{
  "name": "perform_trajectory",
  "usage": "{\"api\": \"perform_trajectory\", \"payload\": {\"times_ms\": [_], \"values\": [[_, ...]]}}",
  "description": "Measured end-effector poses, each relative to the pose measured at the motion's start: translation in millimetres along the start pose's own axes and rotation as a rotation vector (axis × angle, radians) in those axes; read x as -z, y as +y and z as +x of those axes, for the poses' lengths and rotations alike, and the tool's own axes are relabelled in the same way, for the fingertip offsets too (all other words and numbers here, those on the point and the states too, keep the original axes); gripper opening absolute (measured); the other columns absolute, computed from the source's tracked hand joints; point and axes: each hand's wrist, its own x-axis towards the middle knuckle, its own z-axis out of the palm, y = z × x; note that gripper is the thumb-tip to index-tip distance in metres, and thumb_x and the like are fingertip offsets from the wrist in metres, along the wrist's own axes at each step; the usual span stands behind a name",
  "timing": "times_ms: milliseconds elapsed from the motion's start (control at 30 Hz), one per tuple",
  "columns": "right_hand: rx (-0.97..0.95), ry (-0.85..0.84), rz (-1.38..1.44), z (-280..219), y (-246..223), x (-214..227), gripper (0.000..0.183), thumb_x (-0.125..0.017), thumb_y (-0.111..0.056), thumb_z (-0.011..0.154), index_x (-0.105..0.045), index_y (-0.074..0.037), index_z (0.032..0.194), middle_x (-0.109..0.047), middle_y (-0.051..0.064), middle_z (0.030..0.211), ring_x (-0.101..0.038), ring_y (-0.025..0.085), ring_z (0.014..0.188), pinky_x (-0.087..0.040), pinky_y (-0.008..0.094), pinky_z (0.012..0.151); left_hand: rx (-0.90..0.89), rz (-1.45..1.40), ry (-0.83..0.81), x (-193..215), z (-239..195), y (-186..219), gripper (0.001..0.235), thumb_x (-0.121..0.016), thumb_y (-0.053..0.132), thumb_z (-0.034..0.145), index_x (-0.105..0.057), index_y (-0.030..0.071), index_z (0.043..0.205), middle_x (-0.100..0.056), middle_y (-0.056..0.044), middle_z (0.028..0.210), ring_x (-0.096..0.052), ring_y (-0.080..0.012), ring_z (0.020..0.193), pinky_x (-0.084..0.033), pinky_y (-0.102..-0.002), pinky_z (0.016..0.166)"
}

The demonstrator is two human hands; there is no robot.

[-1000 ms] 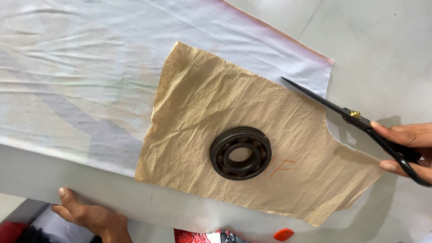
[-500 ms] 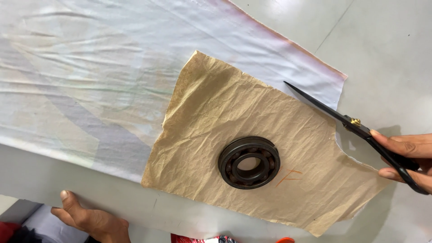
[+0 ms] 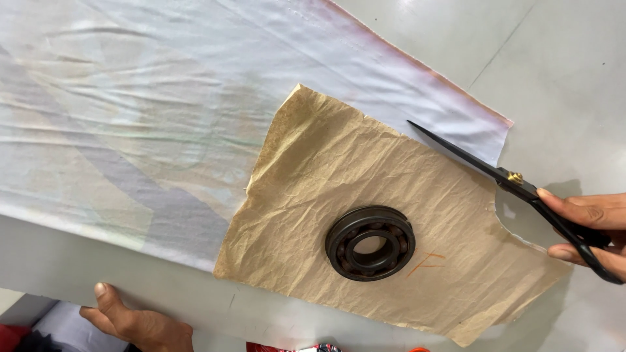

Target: Cutting a garment piece from a layer of fabric using a paper pattern and large scissors.

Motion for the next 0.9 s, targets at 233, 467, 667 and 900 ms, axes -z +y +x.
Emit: {"api": "perform_trajectory", "payload": {"times_ms": [233,467,667,900], "values": [[-0.02,-0.017,-0.029,-2,14,3,0.095,-0.086,-0.028,0.061,-0.052,-0.026,0.15,-0.061,-0.002,0.056,-0.055,0.012,0.046,-0.048,0.023,0.05,0.014,-0.002,0.065,1,3,-6,0.105,-0.07,0.061,0.092,-0.004,0.016,0.159,-0.032,-0.016,0.168,-0.056,-0.0246,0.149,-0.059,-0.039,0.113],[-0.056,-0.001,0.003,8,-3,2,0.094,-0.086,-0.025,0.06,-0.055,-0.024,0.148,-0.063,0.001,0.06,-0.051,0.014,0.047,-0.044,0.024,0.047,0.013,0.007,0.122,-6,-1,-1,0.101,-0.069,0.06,0.09,-0.01,0.016,0.159,-0.039,-0.016,0.165,-0.063,-0.0238,0.143,-0.062,-0.036,0.11],[-0.087,-0.002,0.03,16,-13,1,0.093,-0.086,-0.022,0.06,-0.057,-0.022,0.147,-0.063,0.002,0.062,-0.049,0.015,0.048,-0.042,0.025,0.045,0.022,0.023,0.156,-10,-4,-1,0.099,-0.068,0.06,0.089,-0.013,0.017,0.159,-0.043,-0.016,0.164,-0.067,-0.0233,0.14,-0.064,-0.034,0.107],[-0.109,-0.004,0.117,20,-16,0,0.092,-0.085,-0.017,0.059,-0.058,-0.019,0.147,-0.055,0.003,0.061,-0.049,0.015,0.046,-0.041,0.027,0.044,0.024,0.043,0.144,-10,-5,2,0.099,-0.067,0.06,0.09,-0.012,0.016,0.16,-0.042,-0.016,0.164,-0.065,-0.0232,0.141,-0.064,-0.034,0.106]]}}
